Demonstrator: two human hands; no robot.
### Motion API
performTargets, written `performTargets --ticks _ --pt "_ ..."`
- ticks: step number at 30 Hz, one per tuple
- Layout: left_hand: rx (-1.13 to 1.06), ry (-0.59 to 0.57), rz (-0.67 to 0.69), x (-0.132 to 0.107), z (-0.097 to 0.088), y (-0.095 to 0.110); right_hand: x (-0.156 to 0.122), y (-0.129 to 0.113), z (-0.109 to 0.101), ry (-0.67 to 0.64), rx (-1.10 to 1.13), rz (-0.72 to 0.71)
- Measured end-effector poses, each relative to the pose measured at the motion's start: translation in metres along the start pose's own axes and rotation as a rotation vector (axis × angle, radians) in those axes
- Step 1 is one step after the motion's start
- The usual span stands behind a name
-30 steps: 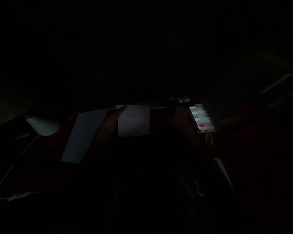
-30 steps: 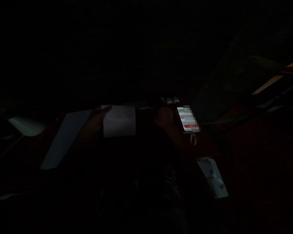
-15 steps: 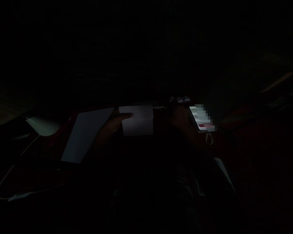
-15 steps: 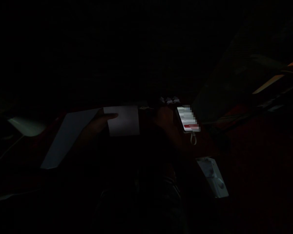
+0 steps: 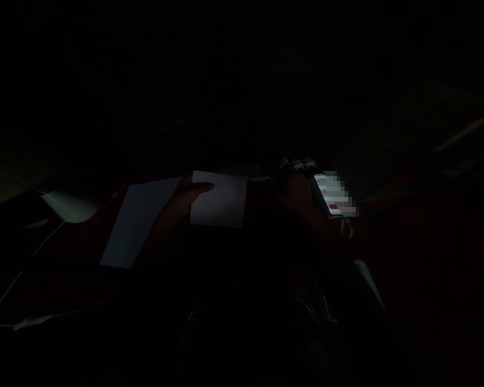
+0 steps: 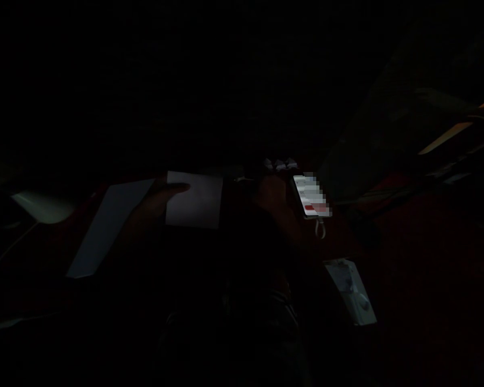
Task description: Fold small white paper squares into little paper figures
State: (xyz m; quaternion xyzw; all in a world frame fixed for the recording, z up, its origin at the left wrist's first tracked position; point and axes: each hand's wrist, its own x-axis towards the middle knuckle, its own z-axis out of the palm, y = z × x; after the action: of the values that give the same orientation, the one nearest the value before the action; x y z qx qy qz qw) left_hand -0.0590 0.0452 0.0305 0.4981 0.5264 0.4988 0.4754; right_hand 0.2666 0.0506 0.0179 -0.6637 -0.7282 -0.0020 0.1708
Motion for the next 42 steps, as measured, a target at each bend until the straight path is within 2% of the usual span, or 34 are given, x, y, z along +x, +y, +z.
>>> performTargets --ticks 4,13,21,29,37,42 --pt "-0.013 -0.004 0.014 0.002 0.000 -0.001 0.000 0.000 -0.001 0.020 0.015 -0.035" --pt "0.002 0.033 0.017 0.000 0.001 0.001 -0.002 -0.004 -0.009 -0.020 0.190 0.039" --pt "0.008 0.024 0.031 0.001 -0.001 -0.001 -0.002 -0.003 -0.009 -0.055 0.086 0.054" --pt "0.022 0.017 0.054 0.004 -0.003 -0.001 0.000 0.004 -0.001 -0.010 0.102 0.003" --pt "0.037 0.015 0.068 0.002 -0.002 0.000 -0.004 -0.007 -0.014 -0.083 -0.043 0.019" --pt "0.037 0.014 0.055 0.003 -0.003 0.000 -0.005 -0.008 -0.015 -0.079 0.021 0.021"
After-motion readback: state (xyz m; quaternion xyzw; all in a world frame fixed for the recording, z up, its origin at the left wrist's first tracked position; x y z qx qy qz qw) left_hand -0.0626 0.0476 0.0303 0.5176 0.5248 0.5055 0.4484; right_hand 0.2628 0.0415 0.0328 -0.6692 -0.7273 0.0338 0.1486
